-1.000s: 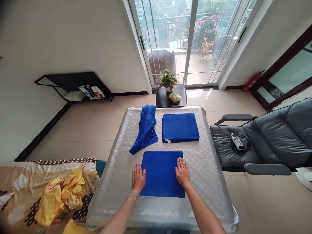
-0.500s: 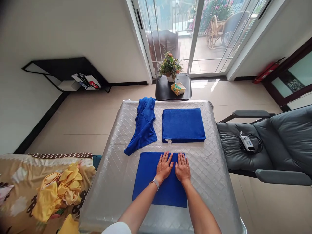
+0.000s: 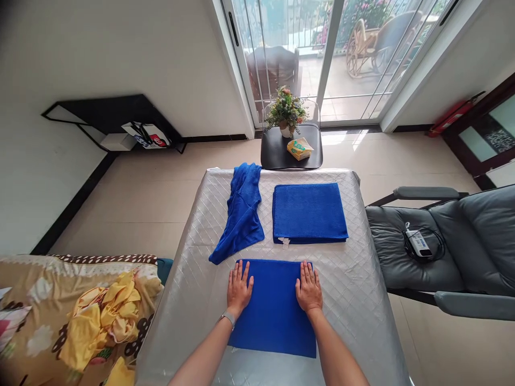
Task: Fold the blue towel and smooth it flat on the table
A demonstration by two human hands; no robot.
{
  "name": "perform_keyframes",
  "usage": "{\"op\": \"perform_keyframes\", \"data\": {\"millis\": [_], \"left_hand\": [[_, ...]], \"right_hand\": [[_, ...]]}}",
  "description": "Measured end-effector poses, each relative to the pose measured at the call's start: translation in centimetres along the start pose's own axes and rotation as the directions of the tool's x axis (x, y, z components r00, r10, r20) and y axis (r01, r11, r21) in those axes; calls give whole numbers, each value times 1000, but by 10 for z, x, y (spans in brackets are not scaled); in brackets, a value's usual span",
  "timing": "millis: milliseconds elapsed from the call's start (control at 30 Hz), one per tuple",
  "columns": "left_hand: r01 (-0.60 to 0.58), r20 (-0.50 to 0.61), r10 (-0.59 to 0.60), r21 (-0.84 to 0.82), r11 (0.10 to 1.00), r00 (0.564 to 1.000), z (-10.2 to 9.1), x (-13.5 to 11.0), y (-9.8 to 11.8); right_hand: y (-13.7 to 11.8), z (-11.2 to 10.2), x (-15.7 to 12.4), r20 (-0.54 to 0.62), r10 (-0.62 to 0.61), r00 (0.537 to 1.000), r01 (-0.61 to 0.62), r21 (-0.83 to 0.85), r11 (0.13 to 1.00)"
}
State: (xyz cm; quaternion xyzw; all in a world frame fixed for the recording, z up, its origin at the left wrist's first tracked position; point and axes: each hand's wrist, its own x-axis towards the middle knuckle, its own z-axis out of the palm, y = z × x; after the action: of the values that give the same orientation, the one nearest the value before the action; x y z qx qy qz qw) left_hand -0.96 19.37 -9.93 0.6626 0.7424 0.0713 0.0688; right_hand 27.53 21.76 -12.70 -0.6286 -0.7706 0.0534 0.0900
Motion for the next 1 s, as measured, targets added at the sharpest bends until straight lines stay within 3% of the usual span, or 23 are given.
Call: {"op": "perform_keyframes", "data": {"millis": [1000], "left_hand": [[1, 29, 0, -44, 999, 1000, 2, 1, -2]], "right_hand": [[0, -7, 0, 20, -9, 1000, 9, -33, 999]]}}
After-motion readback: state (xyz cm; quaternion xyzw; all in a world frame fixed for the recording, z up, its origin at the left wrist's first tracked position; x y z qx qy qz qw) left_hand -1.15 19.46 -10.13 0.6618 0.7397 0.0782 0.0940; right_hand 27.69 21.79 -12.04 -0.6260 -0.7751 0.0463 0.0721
